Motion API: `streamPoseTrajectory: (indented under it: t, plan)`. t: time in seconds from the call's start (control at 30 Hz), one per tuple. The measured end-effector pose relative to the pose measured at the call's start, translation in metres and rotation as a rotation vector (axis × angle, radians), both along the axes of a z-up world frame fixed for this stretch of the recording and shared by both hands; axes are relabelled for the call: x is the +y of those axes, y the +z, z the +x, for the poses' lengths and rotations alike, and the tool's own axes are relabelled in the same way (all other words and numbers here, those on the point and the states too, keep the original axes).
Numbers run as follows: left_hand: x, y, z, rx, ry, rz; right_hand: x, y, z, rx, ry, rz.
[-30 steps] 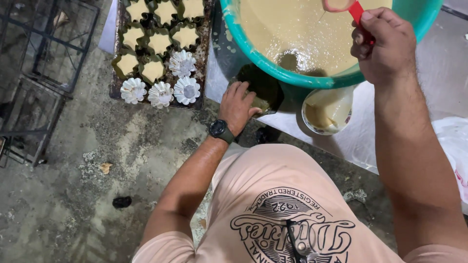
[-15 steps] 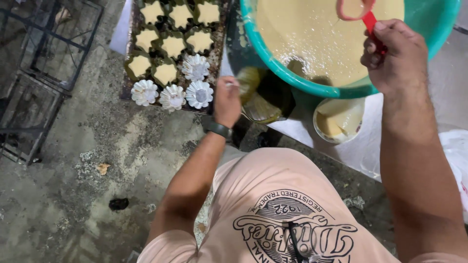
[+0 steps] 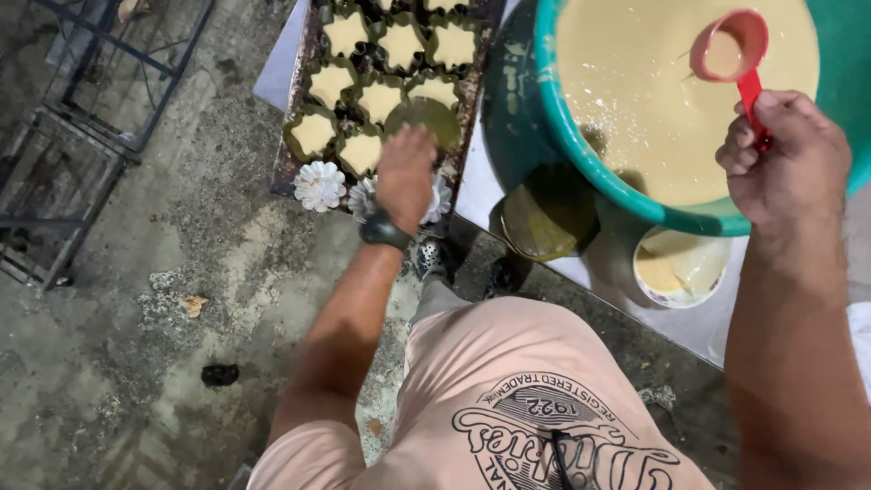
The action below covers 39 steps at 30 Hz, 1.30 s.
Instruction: Portion batter into star and flower-shaped molds and arrange liners on a baking tray.
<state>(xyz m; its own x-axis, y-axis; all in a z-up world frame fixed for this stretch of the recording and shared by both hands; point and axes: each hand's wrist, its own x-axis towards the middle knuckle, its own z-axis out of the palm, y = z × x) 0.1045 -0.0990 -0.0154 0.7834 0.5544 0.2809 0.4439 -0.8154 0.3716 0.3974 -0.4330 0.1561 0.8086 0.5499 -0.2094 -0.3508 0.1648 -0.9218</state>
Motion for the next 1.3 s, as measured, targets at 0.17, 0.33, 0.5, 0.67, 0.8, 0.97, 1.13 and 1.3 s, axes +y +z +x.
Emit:
streamPoseTrajectory:
  t: [0.17,0.33,0.5,0.67,0.8,0.97,1.13,1.3]
  plan:
    - [-0.019,-0.001,-0.018,0.13,-0.091,-0.078,0.007,-0.004,-0.007,0.009,-0.022,-0.024]
    - [-0.014,0.016,-0.02,0.021,-0.133,-0.125,0.018,-0.004,-0.009,0.011,-0.01,-0.008]
    - [0.007,0.005,-0.008,-0.013,-0.146,-0.09,0.024,-0.002,-0.012,-0.008,0.006,-0.026]
    - [0.018,0.012,-0.003,0.104,-0.273,-0.109,0.032,-0.001,-0.016,-0.002,-0.025,-0.028]
    - [0.019,0.007,-0.002,0.201,-0.318,-0.085,0.033,-0.001,-0.019,-0.017,-0.047,-0.06]
    - [0.019,0.025,0.003,0.29,-0.336,-0.1,0.033,-0.008,-0.013,-0.007,-0.04,-0.052]
    - [0.026,0.03,0.01,0.403,-0.353,-0.108,0.047,-0.013,-0.011,-0.022,-0.026,-0.086]
    - [0.033,0.028,0.004,0.381,-0.432,-0.111,0.063,-0.031,0.008,-0.705,0.22,-0.571]
